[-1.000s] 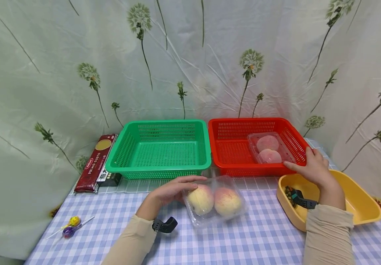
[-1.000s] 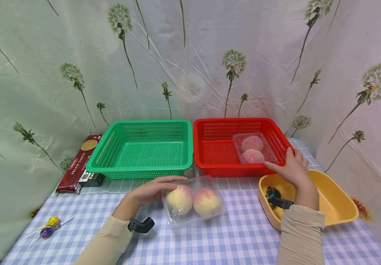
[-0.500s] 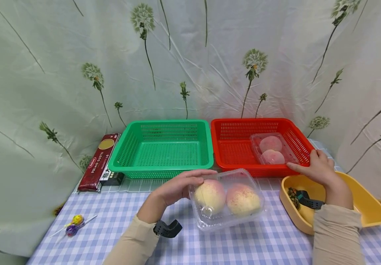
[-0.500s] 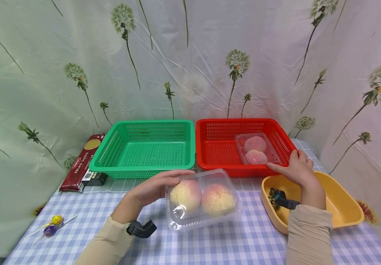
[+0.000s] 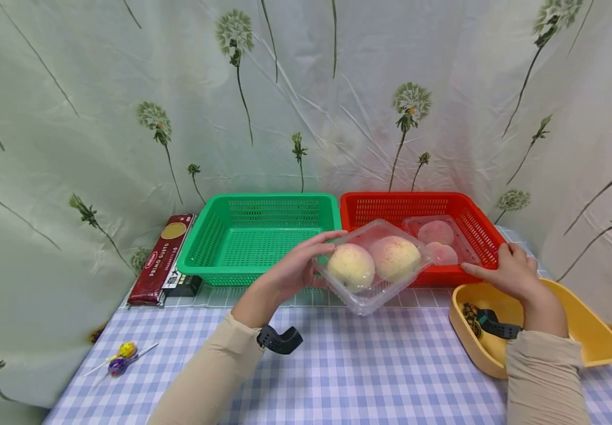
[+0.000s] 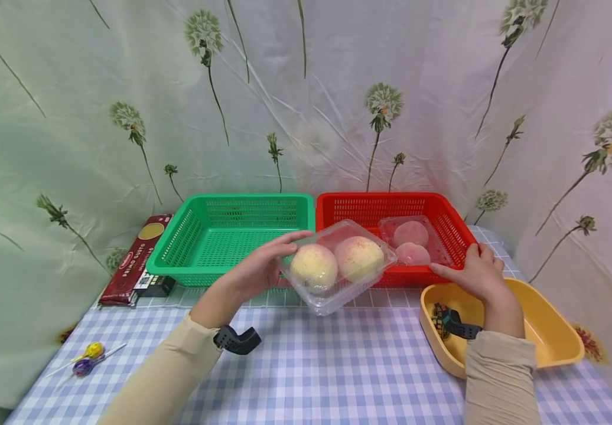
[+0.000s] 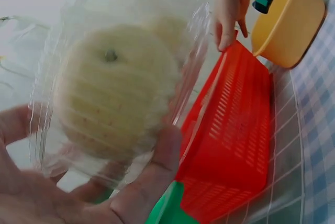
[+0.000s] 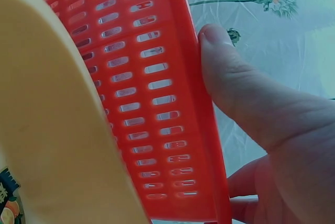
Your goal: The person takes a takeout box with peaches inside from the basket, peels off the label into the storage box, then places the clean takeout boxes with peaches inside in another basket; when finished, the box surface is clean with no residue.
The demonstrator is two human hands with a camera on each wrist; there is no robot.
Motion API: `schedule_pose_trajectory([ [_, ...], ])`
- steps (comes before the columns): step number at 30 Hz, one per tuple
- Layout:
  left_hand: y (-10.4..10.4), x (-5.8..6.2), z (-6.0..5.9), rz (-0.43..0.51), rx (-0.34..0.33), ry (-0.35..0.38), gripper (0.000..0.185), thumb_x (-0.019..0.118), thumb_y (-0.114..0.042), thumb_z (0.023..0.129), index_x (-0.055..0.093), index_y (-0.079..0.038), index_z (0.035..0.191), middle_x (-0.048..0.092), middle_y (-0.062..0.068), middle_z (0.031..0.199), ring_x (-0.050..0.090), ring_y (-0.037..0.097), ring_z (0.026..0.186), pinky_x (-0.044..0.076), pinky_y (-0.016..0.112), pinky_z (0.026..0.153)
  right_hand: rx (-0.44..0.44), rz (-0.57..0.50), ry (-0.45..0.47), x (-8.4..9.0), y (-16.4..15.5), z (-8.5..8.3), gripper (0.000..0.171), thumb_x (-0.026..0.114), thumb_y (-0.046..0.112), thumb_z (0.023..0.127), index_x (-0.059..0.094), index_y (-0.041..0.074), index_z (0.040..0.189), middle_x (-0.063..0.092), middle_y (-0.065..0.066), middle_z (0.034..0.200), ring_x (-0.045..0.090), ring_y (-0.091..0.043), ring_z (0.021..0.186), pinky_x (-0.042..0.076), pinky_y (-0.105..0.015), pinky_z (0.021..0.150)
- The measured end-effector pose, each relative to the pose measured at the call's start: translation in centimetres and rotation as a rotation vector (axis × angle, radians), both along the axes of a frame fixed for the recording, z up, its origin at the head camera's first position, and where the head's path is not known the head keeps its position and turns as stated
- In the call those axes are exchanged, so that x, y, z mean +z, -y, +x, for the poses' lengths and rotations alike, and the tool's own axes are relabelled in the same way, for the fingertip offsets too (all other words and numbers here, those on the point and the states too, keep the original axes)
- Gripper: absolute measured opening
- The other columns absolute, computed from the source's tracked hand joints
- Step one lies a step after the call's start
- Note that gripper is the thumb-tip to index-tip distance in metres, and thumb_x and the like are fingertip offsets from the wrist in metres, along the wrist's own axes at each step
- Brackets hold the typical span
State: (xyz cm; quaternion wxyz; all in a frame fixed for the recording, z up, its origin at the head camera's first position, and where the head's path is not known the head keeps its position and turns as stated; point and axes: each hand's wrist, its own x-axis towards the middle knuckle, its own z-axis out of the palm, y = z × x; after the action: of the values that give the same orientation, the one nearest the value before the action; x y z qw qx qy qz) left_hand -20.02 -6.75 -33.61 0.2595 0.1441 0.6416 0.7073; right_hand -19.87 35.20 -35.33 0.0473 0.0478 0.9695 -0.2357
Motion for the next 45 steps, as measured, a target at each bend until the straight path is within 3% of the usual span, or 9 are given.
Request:
schedule_pose_trajectory([
  [9, -4.0, 0.5, -2.0, 0.001, 0.168, 0.053, 0.048, 0.058, -0.032, 0.097, 0.048, -0.034, 0.144, 0.042, 0.001, 0.151, 0.056, 0.039, 0.119, 0.055, 0.052, 0.092, 0.002, 0.006, -0.007, -0.3, 0.0, 0.0, 0.117, 0.057, 0.065, 0.090, 0.005, -0.023, 0.147, 0.005, -0.050, 0.143, 0.012, -0.063, 0.122, 0.040, -0.072, 0.092],
  [14, -6.5, 0.8, -3.1, -0.033, 0.245, 0.042, 0.050, 0.056, -0.033, 0.099, 0.044, -0.034, 0.148, 0.047, 0.007, 0.146, 0.056, 0.035, 0.117, 0.056, 0.050, 0.092, 0.002, -0.002, -0.010, -0.4, 0.1, -0.1, 0.117, 0.057, 0.065, 0.090, 0.004, -0.023, 0.147, 0.004, -0.050, 0.144, 0.011, -0.063, 0.122, 0.039, -0.073, 0.093],
  [19, -9.1, 1.1, -4.3, -0.081, 0.354, 0.046, 0.043, 0.055, -0.031, 0.100, 0.053, -0.035, 0.142, 0.052, 0.005, 0.143, 0.053, 0.027, 0.121, 0.053, 0.052, 0.096, 0.001, 0.001, -0.009, -0.3, 0.2, -0.1, 0.118, 0.057, 0.065, 0.090, 0.002, -0.023, 0.147, 0.004, -0.050, 0.144, 0.010, -0.063, 0.123, 0.039, -0.073, 0.093],
  [24, -11.6, 0.9, -5.3, -0.197, 0.469, -0.018, 0.035, 0.053, -0.030, 0.101, 0.060, -0.032, 0.136, 0.058, 0.002, 0.135, 0.053, 0.022, 0.113, 0.054, 0.047, 0.092, 0.002, -0.001, -0.010, -0.3, 0.3, -0.2, 0.118, 0.057, 0.064, 0.090, 0.000, -0.022, 0.148, 0.002, -0.050, 0.144, 0.009, -0.063, 0.124, 0.039, -0.073, 0.094],
  [28, -12.9, 0.4, -5.8, -0.271, 0.517, -0.098, 0.032, 0.053, -0.026, 0.102, 0.062, -0.024, 0.132, 0.060, 0.004, 0.130, 0.054, 0.019, 0.108, 0.054, 0.040, 0.090, 0.004, -0.010, -0.004, -0.4, 0.4, -0.1, 0.118, 0.057, 0.064, 0.091, -0.001, -0.021, 0.148, 0.002, -0.050, 0.145, 0.009, -0.064, 0.125, 0.039, -0.073, 0.094],
  [32, -13.5, -0.3, -6.1, -0.297, 0.525, -0.123, 0.031, 0.050, -0.023, 0.102, 0.059, -0.020, 0.132, 0.051, 0.005, 0.137, 0.050, 0.019, 0.116, 0.052, 0.037, 0.093, 0.002, -0.022, 0.006, -0.5, 0.5, -0.1, 0.119, 0.057, 0.064, 0.090, -0.003, -0.021, 0.148, 0.000, -0.049, 0.146, 0.007, -0.064, 0.127, 0.038, -0.074, 0.095],
  [37, -13.7, -0.9, -6.3, -0.353, 0.458, -0.107, 0.026, 0.053, -0.020, 0.100, 0.055, -0.019, 0.126, 0.038, 0.007, 0.145, 0.042, 0.021, 0.121, 0.050, 0.037, 0.095, -0.004, -0.019, 0.001, -0.4, 0.4, -0.1, 0.119, 0.056, 0.065, 0.091, -0.003, -0.021, 0.148, -0.001, -0.049, 0.146, 0.007, -0.064, 0.127, 0.036, -0.074, 0.096],
  [42, -13.7, -1.1, -6.5, -0.393, 0.391, -0.136, 0.030, 0.054, -0.008, 0.097, 0.052, -0.013, 0.126, 0.047, 0.009, 0.141, 0.044, 0.022, 0.123, 0.050, 0.036, 0.097, -0.006, -0.018, 0.000, -0.4, 0.2, -0.2, 0.118, 0.056, 0.065, 0.091, -0.002, -0.021, 0.148, 0.000, -0.049, 0.146, 0.008, -0.063, 0.126, 0.036, -0.074, 0.095],
  [45, -13.6, -1.1, -6.5, -0.400, 0.343, -0.105, 0.043, 0.056, 0.000, 0.093, 0.050, -0.012, 0.134, 0.053, 0.009, 0.136, 0.050, 0.022, 0.110, 0.052, 0.038, 0.096, -0.002, -0.021, 0.001, -0.6, 0.2, -0.2, 0.117, 0.055, 0.064, 0.091, -0.002, -0.021, 0.148, 0.000, -0.049, 0.146, 0.008, -0.063, 0.125, 0.037, -0.074, 0.095],
])
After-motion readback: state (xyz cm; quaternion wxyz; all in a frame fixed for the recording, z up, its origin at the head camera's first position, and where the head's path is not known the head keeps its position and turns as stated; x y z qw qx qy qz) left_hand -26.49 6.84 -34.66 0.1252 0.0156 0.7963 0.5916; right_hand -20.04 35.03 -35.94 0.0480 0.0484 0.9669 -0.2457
